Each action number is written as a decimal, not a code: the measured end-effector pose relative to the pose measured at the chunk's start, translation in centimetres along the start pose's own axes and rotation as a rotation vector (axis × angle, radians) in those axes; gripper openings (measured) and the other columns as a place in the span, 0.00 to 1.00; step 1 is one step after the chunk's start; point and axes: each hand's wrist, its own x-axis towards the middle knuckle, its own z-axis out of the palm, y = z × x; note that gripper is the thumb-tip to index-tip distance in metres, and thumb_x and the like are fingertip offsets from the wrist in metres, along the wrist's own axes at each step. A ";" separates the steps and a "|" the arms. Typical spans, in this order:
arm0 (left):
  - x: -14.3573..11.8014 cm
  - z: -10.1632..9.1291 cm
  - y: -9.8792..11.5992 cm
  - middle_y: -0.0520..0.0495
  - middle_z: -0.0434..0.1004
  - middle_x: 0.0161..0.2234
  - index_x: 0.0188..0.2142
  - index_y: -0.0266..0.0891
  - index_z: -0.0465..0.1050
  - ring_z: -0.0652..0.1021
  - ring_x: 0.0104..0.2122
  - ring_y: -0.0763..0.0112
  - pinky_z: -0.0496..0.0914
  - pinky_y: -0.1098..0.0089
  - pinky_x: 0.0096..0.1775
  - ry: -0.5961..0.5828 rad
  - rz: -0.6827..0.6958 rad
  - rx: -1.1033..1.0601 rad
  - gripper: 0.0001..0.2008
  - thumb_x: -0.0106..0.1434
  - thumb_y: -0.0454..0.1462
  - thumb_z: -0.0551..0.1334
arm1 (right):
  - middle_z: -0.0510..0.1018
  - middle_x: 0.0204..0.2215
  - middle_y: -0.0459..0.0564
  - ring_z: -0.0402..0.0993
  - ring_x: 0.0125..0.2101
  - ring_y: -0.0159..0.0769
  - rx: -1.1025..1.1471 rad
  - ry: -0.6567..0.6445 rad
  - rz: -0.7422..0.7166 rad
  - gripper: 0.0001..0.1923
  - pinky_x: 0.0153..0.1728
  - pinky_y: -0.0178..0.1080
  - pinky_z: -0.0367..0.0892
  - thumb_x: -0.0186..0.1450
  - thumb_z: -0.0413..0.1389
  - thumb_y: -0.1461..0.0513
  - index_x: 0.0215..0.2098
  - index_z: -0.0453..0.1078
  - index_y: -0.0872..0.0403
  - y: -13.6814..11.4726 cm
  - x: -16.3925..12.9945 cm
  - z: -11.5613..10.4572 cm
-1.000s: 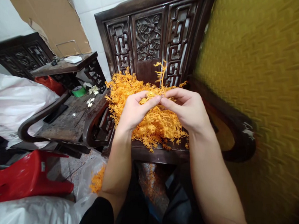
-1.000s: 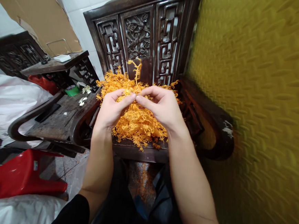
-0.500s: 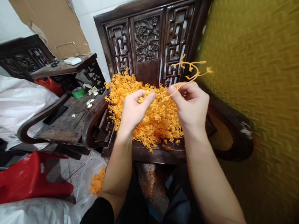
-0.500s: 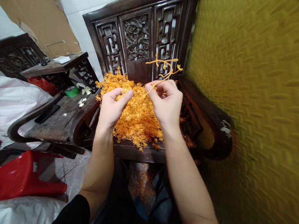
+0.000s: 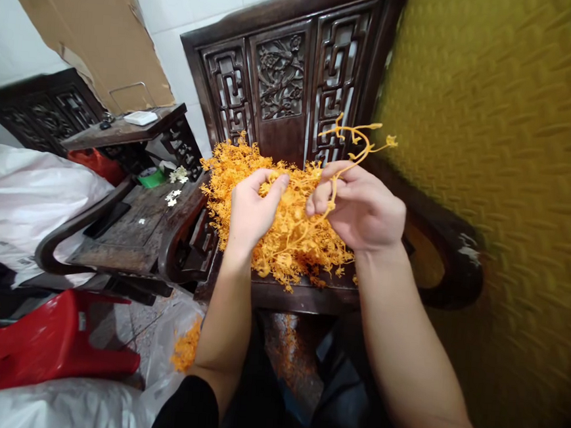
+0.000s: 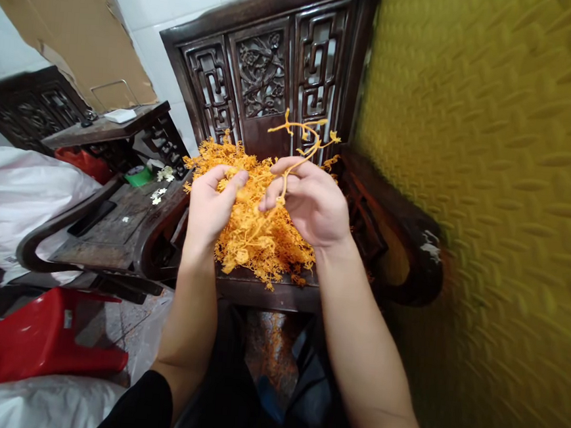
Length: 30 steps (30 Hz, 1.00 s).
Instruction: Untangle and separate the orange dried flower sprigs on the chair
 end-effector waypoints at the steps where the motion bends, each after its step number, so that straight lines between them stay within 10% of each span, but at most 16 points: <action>1: 0.0 -0.2 0.0 0.53 0.74 0.28 0.31 0.40 0.75 0.70 0.30 0.71 0.64 0.69 0.37 0.025 0.017 0.025 0.11 0.69 0.42 0.66 | 0.70 0.17 0.43 0.67 0.19 0.33 0.035 -0.034 0.019 0.12 0.25 0.41 0.66 0.63 0.62 0.53 0.40 0.76 0.51 -0.2 -0.1 0.0; 6: -0.1 -1.1 0.5 0.52 0.75 0.29 0.32 0.41 0.75 0.72 0.31 0.70 0.67 0.68 0.38 0.096 0.120 0.130 0.11 0.69 0.42 0.66 | 0.51 0.14 0.32 0.41 0.14 0.22 -0.013 -0.098 0.159 0.17 0.19 0.34 0.43 0.68 0.63 0.51 0.47 0.75 0.55 -0.7 -0.2 -0.4; 12: 0.0 -1.7 0.3 0.52 0.78 0.30 0.33 0.41 0.76 0.74 0.31 0.70 0.68 0.68 0.37 0.108 0.149 0.168 0.10 0.70 0.42 0.66 | 0.65 0.17 0.36 0.52 0.13 0.22 -0.231 -0.246 0.292 0.20 0.15 0.32 0.44 0.71 0.63 0.52 0.56 0.72 0.53 0.0 -0.3 -1.8; 20: 0.0 -1.1 -0.2 0.50 0.84 0.35 0.38 0.40 0.79 0.79 0.35 0.69 0.71 0.68 0.41 -0.076 0.144 0.140 0.09 0.69 0.44 0.67 | 0.82 0.29 0.48 0.81 0.28 0.33 -0.120 -0.029 0.036 0.17 0.35 0.40 0.77 0.59 0.72 0.53 0.37 0.75 0.55 1.0 0.5 -0.8; 26: 0.0 -0.2 -0.2 0.47 0.84 0.40 0.41 0.40 0.78 0.81 0.42 0.67 0.75 0.65 0.48 -0.128 0.181 0.000 0.05 0.70 0.39 0.66 | 0.63 0.16 0.36 0.55 0.13 0.21 -0.158 0.208 -0.058 0.31 0.12 0.31 0.51 0.52 0.77 0.49 0.24 0.59 0.51 2.4 0.8 1.5; 30: 0.0 -0.2 -0.5 0.49 0.80 0.36 0.42 0.42 0.75 0.78 0.33 0.71 0.73 0.70 0.36 -0.132 0.065 -0.157 0.08 0.68 0.43 0.68 | 0.61 0.17 0.35 0.54 0.11 0.21 -0.181 0.277 -0.143 0.30 0.10 0.31 0.48 0.50 0.78 0.52 0.25 0.59 0.50 2.8 0.9 1.3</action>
